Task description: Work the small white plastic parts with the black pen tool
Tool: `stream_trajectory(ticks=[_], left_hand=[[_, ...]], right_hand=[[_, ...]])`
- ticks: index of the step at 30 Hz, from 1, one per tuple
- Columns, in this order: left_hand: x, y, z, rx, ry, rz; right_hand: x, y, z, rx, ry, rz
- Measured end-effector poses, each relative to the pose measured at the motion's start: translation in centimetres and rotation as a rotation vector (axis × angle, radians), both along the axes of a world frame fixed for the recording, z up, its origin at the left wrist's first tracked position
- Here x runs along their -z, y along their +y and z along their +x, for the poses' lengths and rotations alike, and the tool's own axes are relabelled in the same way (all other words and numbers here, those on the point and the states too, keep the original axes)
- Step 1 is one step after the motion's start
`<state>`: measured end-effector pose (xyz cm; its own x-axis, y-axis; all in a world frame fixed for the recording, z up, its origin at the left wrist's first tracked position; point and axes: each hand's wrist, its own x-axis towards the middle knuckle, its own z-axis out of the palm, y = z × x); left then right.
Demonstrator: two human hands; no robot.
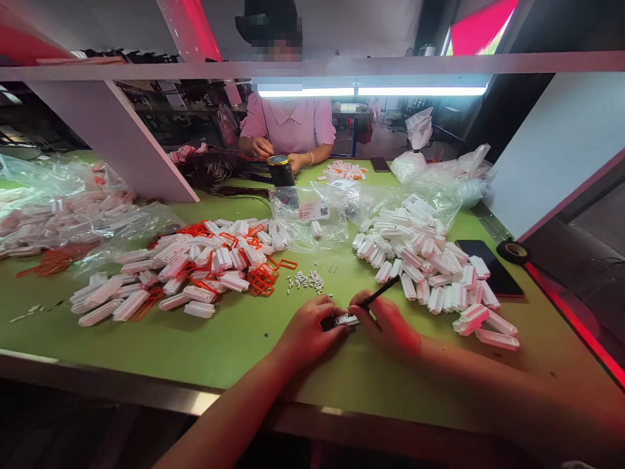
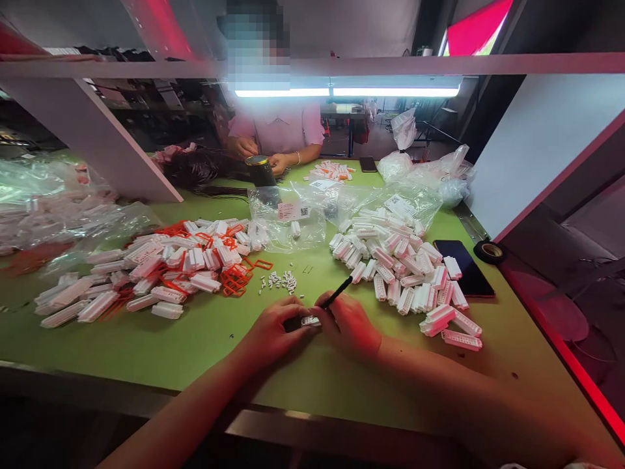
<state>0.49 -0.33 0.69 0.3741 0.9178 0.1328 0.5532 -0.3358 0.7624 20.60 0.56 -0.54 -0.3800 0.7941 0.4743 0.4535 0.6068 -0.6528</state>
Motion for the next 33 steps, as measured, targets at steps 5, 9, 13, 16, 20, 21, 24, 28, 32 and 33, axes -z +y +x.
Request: stream_trajectory(ticks=[5,9,13,16,20,21,24,28,32,33], left_hand=[[0.03,0.01,0.11,0.0,-0.006,-0.013],[0.07,0.04,0.06,-0.001,-0.017,-0.019],[-0.11,0.04,0.08,0.011,-0.024,-0.019],[-0.12,0.05,0.09,0.014,-0.031,-0.01],[-0.01,0.03,0.09,0.017,-0.049,-0.007],[-0.01,0.02,0.1,0.019,-0.052,-0.007],[-0.02,0.02,0.13,0.024,-0.049,-0.008],[0.03,0.0,0.13,0.021,-0.045,0.0],[0.01,-0.04,0.09,0.016,-0.05,0.003],[-0.01,-0.06,0.09,0.011,-0.043,0.002]], right_hand=[[-0.11,0.05,-0.09,-0.018,-0.001,0.008],[-0.19,0.03,-0.13,-0.015,-0.031,-0.008],[-0.18,-0.07,-0.15,-0.025,-0.041,0.006],[-0.16,-0.11,-0.22,-0.046,-0.069,0.042],[-0.13,-0.06,-0.36,-0.058,-0.149,0.075],[-0.17,-0.05,-0.41,-0.056,-0.164,0.081],[-0.41,-0.05,-0.61,-0.041,-0.193,0.098],[-0.62,-0.09,-0.91,-0.034,-0.214,0.138],[-0.24,0.0,-0.83,-0.024,-0.163,0.08],[-0.08,0.05,-0.73,-0.014,-0.124,0.05]])
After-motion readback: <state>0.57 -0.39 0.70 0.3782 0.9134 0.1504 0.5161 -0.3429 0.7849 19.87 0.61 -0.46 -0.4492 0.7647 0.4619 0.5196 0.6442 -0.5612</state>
